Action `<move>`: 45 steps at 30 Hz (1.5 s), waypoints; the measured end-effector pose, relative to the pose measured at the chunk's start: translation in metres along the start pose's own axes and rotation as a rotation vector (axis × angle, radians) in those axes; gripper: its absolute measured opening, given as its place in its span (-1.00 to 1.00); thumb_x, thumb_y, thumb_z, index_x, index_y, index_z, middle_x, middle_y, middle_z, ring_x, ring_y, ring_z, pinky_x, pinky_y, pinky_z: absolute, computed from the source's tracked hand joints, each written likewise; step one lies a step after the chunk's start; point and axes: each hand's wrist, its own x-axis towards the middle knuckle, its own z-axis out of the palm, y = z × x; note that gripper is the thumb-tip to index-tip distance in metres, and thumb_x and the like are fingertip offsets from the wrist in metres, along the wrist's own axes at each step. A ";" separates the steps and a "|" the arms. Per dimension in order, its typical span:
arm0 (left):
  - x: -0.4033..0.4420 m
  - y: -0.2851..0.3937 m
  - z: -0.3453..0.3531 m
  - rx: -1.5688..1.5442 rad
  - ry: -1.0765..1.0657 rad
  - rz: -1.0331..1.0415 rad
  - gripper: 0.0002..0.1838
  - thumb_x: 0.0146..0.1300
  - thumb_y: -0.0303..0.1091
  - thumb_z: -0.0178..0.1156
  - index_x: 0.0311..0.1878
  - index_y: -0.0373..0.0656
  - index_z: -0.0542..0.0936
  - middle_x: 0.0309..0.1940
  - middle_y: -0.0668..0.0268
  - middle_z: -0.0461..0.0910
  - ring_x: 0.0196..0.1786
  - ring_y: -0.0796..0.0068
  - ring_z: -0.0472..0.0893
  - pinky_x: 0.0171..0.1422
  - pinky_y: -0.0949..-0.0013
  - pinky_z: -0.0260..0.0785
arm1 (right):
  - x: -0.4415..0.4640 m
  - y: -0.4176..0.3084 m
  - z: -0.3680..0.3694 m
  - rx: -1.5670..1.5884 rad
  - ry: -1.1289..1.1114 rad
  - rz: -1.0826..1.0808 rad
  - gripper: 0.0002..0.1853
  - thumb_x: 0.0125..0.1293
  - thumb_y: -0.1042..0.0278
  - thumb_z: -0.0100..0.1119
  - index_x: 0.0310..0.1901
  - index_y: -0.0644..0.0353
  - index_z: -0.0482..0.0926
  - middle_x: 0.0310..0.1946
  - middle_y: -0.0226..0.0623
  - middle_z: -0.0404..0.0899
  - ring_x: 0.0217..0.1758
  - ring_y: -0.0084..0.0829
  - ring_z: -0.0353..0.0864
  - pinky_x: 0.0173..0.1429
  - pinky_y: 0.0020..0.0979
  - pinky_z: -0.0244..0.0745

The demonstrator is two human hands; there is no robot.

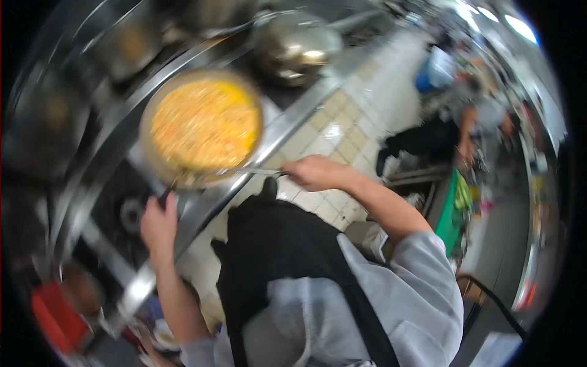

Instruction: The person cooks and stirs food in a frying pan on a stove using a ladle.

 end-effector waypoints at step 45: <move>0.012 -0.009 0.000 -0.061 -0.033 -0.006 -0.46 0.44 0.13 0.30 -0.07 -0.28 0.63 -0.32 -0.12 0.78 -0.16 -0.23 0.78 -0.04 -0.17 0.63 | 0.059 -0.025 -0.015 1.405 0.454 0.580 -0.69 0.69 0.15 0.05 0.20 0.21 0.53 -0.42 -0.54 0.40 -0.62 -0.71 0.18 -0.62 -0.57 0.03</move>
